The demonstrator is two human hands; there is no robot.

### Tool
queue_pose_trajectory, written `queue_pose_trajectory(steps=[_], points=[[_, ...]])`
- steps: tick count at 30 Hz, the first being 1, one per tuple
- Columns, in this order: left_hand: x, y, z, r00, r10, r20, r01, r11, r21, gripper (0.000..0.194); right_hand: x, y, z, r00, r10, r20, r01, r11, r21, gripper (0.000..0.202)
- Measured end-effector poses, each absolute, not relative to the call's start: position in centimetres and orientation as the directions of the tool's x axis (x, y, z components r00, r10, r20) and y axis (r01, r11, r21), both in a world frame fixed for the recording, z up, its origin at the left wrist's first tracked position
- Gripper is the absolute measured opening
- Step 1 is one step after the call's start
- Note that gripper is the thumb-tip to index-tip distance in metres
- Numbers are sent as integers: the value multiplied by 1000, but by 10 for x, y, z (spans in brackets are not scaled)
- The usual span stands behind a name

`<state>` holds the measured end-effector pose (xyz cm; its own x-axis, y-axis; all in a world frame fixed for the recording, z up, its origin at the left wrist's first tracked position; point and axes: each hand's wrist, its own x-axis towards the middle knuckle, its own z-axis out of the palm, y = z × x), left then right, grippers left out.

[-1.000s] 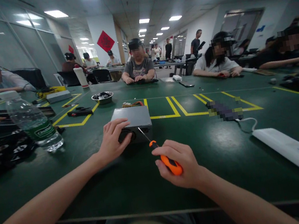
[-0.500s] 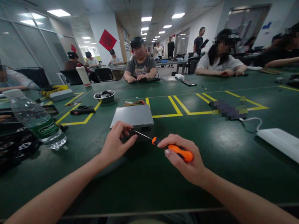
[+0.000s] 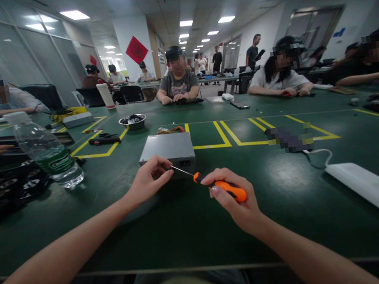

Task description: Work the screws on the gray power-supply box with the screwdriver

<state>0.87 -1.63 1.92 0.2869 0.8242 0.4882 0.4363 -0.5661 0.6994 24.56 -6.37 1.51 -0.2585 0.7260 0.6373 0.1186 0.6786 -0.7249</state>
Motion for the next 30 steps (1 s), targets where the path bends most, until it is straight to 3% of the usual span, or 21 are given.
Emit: queue_pose_trajectory(steps=[10, 30], points=[[8, -15, 16, 259, 849, 460, 400, -528, 749, 17, 246, -64, 14, -253, 725, 641, 122, 681, -722, 16], [5, -9, 17, 334, 783, 525, 388, -622, 681, 11, 246, -65, 18, -197, 733, 651, -3, 663, -748, 17]])
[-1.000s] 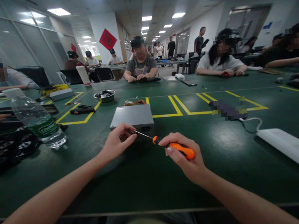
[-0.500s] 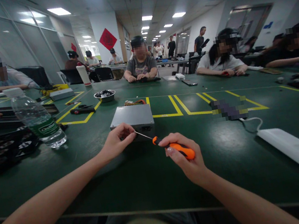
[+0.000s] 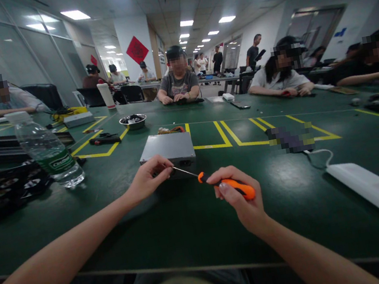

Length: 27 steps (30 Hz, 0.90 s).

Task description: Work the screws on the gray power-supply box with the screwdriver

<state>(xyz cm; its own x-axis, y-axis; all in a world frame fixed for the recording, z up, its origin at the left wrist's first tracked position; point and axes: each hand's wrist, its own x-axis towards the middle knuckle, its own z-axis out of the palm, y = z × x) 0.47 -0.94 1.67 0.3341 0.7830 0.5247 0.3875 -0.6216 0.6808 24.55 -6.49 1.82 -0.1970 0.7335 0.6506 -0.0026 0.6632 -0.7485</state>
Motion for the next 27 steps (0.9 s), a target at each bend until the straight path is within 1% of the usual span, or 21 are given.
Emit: queue_pose_trajectory(steps=[5, 11, 16, 22, 27], points=[[4, -12, 19, 323, 716, 619, 437, -693, 574, 9, 245, -65, 18, -193, 732, 654, 27, 670, -742, 17], [1, -12, 16, 363, 626, 690, 489, -758, 431, 12, 245, -65, 17, -197, 733, 651, 71, 673, -736, 16], [-2, -9, 13, 405, 571, 714, 546, -777, 312, 14, 246, -65, 16, -225, 698, 680, 109, 712, -694, 16], [-4, -8, 10, 448, 495, 745, 574, -798, 185, 15, 245, -66, 18, -259, 689, 676, 169, 722, -671, 16], [-6, -7, 9, 489, 456, 744, 605, -791, 87, 16, 245, -67, 19, -300, 675, 674, 220, 736, -640, 15]])
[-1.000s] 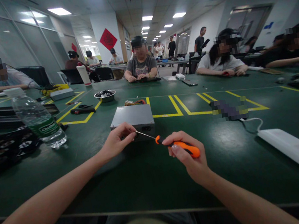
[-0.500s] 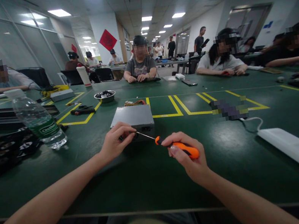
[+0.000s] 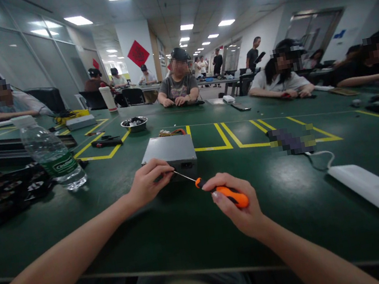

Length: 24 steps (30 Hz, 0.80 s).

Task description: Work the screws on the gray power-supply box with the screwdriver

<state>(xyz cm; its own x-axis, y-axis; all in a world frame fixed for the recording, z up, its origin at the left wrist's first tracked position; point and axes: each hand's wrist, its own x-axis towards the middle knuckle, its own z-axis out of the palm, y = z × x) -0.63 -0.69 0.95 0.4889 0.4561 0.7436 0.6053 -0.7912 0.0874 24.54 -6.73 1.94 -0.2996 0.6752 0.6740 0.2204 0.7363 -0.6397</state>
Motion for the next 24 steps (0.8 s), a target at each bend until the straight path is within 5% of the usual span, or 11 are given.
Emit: queue_pose_trajectory(steps=[9, 14, 24], points=[[-10, -4, 9, 581, 390, 714, 672, -725, -151, 18, 243, -71, 25, -383, 613, 691, 289, 790, -540, 15], [-11, -4, 10, 660, 344, 668, 642, -720, -264, 18, 240, -71, 26, -502, 478, 721, 289, 878, -381, 21], [-2, -5, 5, 533, 391, 751, 676, -730, -100, 26, 240, -71, 29, -588, 270, 763, 388, 921, -26, 25]])
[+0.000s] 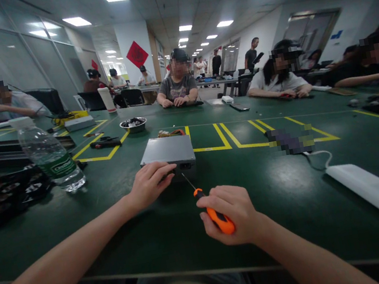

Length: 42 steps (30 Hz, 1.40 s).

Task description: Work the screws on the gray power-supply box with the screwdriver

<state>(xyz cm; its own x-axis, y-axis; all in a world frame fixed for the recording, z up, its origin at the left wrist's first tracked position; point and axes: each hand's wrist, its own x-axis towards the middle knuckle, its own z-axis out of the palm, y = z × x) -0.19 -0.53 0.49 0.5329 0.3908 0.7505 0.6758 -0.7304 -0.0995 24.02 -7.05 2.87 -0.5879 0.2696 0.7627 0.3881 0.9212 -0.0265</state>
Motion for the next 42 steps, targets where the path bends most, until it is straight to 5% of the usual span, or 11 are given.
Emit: queue_pose_trajectory(steps=[7, 13, 25, 42], points=[[-1, -5, 5, 507, 484, 713, 667, -745, 31, 17, 263, -57, 27, -663, 192, 723, 476, 854, 210, 22], [9, -9, 1, 608, 466, 643, 609, -793, 0, 17, 276, -55, 14, -809, 101, 579, 410, 803, 433, 13], [10, -10, 2, 636, 519, 570, 616, -787, 29, 24, 262, -58, 11, -772, 126, 624, 448, 804, 392, 10], [3, -12, 8, 564, 438, 700, 668, -741, -75, 31, 253, -58, 11, -766, 175, 618, 494, 775, 394, 12]])
